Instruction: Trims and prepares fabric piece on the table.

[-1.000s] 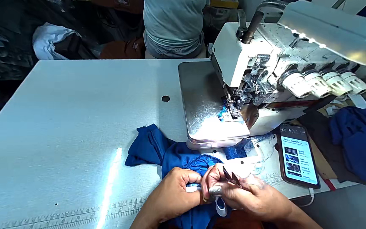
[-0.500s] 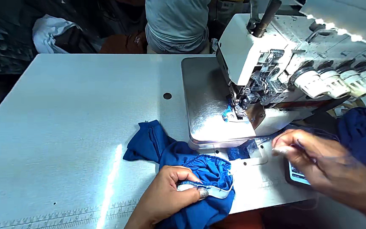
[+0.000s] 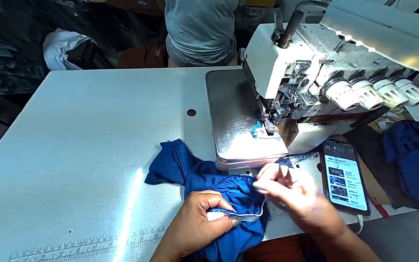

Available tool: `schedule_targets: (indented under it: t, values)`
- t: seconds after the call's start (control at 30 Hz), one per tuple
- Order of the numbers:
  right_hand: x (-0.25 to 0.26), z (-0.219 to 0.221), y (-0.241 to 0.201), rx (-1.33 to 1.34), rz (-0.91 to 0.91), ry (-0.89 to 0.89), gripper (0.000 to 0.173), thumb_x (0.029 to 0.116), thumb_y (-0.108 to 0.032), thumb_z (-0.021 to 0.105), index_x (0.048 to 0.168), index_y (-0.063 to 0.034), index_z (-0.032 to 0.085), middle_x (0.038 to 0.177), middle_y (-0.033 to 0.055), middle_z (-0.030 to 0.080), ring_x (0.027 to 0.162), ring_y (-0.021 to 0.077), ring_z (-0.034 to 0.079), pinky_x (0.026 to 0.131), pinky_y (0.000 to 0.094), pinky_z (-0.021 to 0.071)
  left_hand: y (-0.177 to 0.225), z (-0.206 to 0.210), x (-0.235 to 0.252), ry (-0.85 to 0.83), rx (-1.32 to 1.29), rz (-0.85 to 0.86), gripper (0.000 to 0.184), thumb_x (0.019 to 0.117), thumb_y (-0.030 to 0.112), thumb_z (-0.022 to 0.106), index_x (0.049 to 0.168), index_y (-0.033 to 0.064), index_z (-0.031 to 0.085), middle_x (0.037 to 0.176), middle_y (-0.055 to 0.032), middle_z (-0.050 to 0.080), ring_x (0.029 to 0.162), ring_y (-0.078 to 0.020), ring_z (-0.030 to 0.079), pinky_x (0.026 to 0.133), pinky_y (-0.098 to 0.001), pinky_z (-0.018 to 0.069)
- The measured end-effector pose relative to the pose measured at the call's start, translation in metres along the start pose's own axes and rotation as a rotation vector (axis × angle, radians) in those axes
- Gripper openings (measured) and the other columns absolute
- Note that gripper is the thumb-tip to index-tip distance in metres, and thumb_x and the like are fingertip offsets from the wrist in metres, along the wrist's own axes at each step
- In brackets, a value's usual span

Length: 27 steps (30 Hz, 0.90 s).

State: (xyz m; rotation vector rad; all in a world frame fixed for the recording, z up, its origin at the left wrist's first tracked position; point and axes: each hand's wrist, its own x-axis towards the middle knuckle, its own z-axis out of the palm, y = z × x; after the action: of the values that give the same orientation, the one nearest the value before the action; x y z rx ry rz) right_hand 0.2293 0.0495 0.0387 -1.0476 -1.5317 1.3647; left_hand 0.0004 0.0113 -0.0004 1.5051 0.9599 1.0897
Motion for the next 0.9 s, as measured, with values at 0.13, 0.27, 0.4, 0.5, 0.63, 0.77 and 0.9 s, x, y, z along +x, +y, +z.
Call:
schedule_targets:
  t: [0.13, 0.27, 0.4, 0.5, 0.63, 0.77, 0.9]
  values:
    - [-0.009, -0.019, -0.013, -0.424, -0.095, 0.301, 0.014, 0.0945, -0.017, 0.060, 0.081, -0.0202, 0.064, 0.070, -0.0111, 0.059, 0.057, -0.0032, 0.052, 0.051, 0.0127, 0.0431, 0.001, 0.001, 0.001, 0.018, -0.015, -0.050, 0.006, 0.0815, 0.017, 0.078, 0.082, 0.0110, 0.077, 0.079, 0.0087, 0.070, 0.076, 0.0059, 0.063, 0.067, -0.0118, 0.0521]
    - [-0.018, -0.004, -0.008, -0.520, -0.289, 0.074, 0.014, 0.0962, -0.026, 0.066, 0.097, -0.0156, 0.076, 0.092, -0.0079, 0.072, 0.081, -0.0027, 0.065, 0.071, 0.0146, 0.0552, 0.003, 0.003, 0.003, 0.014, -0.027, -0.095, 0.012, 0.0805, 0.021, 0.081, 0.086, 0.0118, 0.076, 0.078, 0.0091, 0.071, 0.072, 0.0052, 0.064, 0.064, -0.0124, 0.0535]
    - [-0.020, 0.028, 0.008, -0.584, -0.294, -0.045, 0.021, 0.0969, -0.026, 0.063, 0.093, -0.0079, 0.074, 0.084, 0.0018, 0.071, 0.076, 0.0031, 0.065, 0.067, 0.0198, 0.0522, 0.004, 0.004, 0.003, 0.049, -0.001, -0.150, 0.013, 0.0779, 0.023, 0.081, 0.083, 0.0146, 0.074, 0.074, 0.0106, 0.068, 0.067, 0.0051, 0.062, 0.061, -0.0120, 0.0506]
    - [-0.016, 0.039, 0.011, -0.391, -0.283, 0.049, 0.015, 0.0961, -0.015, 0.061, 0.089, -0.0057, 0.071, 0.082, -0.0003, 0.066, 0.078, -0.0005, 0.062, 0.071, 0.0136, 0.0513, 0.004, 0.005, 0.001, 0.041, 0.055, -0.150, 0.015, 0.0796, 0.026, 0.079, 0.074, 0.0154, 0.069, 0.068, 0.0122, 0.061, 0.063, 0.0073, 0.055, 0.056, -0.0116, 0.0437]
    - [-0.005, 0.025, -0.003, -0.226, -0.233, 0.412, 0.009, 0.0962, -0.014, 0.063, 0.088, -0.0166, 0.064, 0.079, -0.0081, 0.062, 0.063, -0.0008, 0.056, 0.056, 0.0154, 0.0489, 0.000, 0.003, 0.001, 0.004, 0.087, -0.061, 0.024, 0.0799, 0.029, 0.081, 0.069, 0.0118, 0.068, 0.069, 0.0107, 0.060, 0.066, 0.0095, 0.053, 0.057, -0.0092, 0.0412]
    - [-0.012, 0.015, -0.010, -0.363, -0.349, 0.274, 0.008, 0.0968, -0.016, 0.065, 0.092, -0.0133, 0.070, 0.088, -0.0071, 0.066, 0.074, -0.0037, 0.060, 0.066, 0.0114, 0.0523, 0.002, 0.003, 0.003, 0.015, 0.059, -0.096, 0.022, 0.0777, 0.028, 0.082, 0.069, 0.0141, 0.068, 0.066, 0.0124, 0.060, 0.062, 0.0100, 0.052, 0.054, -0.0093, 0.0403]
    - [-0.018, 0.024, -0.002, -0.639, -0.474, -0.038, 0.016, 0.0990, -0.016, 0.065, 0.109, -0.0146, 0.078, 0.104, 0.0082, 0.075, 0.096, 0.0127, 0.070, 0.085, 0.0245, 0.0552, 0.003, 0.002, 0.003, 0.001, 0.041, -0.135, 0.014, 0.0760, 0.025, 0.079, 0.071, 0.0152, 0.069, 0.067, 0.0136, 0.060, 0.063, 0.0095, 0.053, 0.055, -0.0103, 0.0420]
